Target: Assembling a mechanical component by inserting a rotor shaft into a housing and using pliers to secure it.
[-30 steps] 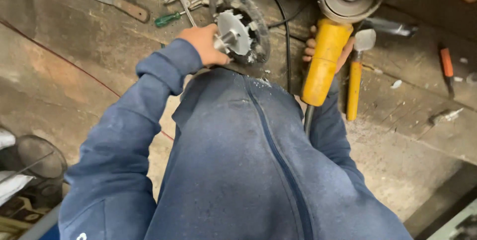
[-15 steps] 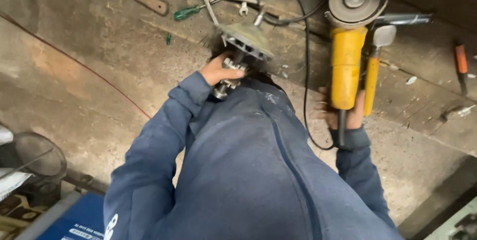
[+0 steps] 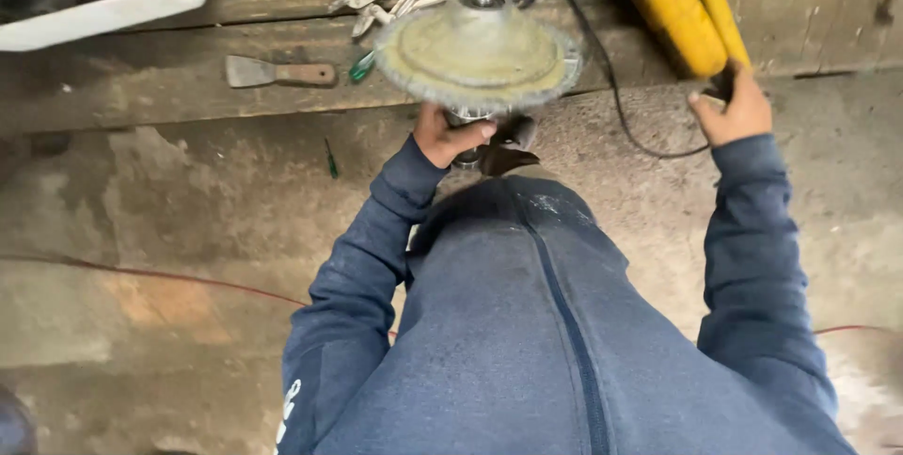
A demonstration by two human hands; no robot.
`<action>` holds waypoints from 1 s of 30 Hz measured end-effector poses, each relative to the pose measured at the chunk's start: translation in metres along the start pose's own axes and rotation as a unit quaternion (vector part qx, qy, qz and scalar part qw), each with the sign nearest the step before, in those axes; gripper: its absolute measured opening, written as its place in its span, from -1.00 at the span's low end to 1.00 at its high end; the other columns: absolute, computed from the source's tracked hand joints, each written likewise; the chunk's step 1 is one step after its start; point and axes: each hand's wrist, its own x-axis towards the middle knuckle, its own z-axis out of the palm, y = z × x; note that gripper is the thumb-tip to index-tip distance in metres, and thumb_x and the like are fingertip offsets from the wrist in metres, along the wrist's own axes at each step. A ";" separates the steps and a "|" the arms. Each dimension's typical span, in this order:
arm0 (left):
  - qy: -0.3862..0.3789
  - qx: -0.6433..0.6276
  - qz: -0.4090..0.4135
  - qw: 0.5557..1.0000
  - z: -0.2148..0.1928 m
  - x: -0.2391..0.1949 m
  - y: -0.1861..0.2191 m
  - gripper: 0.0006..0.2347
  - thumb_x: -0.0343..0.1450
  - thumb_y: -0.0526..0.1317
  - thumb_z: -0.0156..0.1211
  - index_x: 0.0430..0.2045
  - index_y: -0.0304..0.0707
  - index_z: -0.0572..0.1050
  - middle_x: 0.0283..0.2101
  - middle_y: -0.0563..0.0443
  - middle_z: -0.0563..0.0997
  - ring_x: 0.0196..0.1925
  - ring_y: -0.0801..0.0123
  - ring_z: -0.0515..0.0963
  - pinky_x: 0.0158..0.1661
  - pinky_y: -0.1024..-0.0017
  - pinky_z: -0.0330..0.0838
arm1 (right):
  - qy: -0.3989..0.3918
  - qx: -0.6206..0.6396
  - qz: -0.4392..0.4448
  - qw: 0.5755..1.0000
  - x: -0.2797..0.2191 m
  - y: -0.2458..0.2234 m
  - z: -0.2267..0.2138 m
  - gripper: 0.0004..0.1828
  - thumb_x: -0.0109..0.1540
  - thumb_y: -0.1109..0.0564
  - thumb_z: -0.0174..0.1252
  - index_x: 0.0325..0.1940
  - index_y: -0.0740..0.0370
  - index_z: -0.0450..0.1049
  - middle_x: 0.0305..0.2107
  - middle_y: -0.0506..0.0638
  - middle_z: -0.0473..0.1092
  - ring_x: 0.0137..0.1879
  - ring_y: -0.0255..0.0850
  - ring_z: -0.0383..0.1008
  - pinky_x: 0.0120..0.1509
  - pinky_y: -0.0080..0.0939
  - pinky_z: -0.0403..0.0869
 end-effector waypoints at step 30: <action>0.043 -0.246 -0.171 0.953 0.134 -0.218 0.080 -0.53 0.27 -0.18 0.46 -0.03 -0.46 0.42 -0.37 -0.40 0.57 -0.43 -0.24 0.69 -0.72 0.09 0.57 | 0.163 0.331 -0.341 0.865 -0.170 -0.307 -0.074 -0.43 0.41 -0.18 -0.03 0.09 0.40 0.56 -0.03 0.29 0.53 0.09 0.22 0.58 0.18 0.11 0.51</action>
